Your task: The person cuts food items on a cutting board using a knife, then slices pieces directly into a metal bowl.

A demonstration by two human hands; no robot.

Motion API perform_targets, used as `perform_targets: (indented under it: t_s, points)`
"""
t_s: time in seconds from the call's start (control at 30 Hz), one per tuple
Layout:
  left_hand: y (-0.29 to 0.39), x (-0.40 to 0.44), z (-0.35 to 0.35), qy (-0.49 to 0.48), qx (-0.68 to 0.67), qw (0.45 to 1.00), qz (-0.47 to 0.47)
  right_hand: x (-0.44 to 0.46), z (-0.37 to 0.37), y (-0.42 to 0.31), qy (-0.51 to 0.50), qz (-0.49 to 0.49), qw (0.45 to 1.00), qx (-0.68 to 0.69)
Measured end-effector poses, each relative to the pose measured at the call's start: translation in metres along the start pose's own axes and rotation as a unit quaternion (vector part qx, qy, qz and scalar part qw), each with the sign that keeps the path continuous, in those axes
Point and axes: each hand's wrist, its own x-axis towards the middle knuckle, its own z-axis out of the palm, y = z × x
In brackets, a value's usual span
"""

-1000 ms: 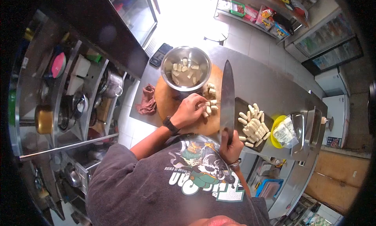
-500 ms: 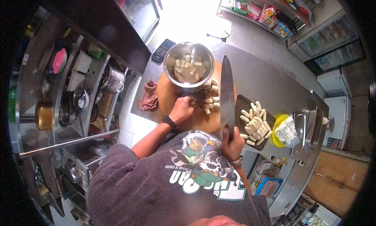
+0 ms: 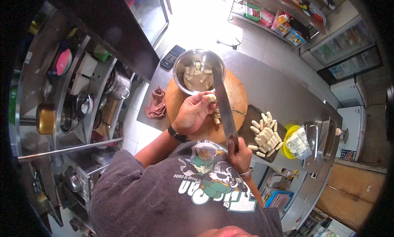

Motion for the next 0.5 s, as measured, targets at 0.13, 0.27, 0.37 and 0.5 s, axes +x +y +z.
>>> perform_targets:
  t_s: [0.13, 0.27, 0.37, 0.5]
  points:
    - [0.0033, 0.0011, 0.0113, 0.002, 0.015, 1.000, 0.017, 0.0014, 0.0001, -0.0040, 0.004, -0.002, 1.000, 0.016]
    - [0.0031, 0.0010, 0.0068, 0.003, 0.032, 0.999, 0.024, 0.0019, -0.0001, -0.0041, 0.006, 0.004, 1.000, 0.017]
    - [0.0030, 0.0007, 0.0065, 0.007, 0.053, 0.998, 0.021, 0.0007, -0.0034, -0.0022, -0.015, 0.009, 1.000, 0.008]
    - [0.0026, 0.0017, 0.0115, 0.027, 0.060, 0.998, 0.024, 0.0003, 0.0002, -0.0009, 0.004, -0.001, 1.000, 0.012]
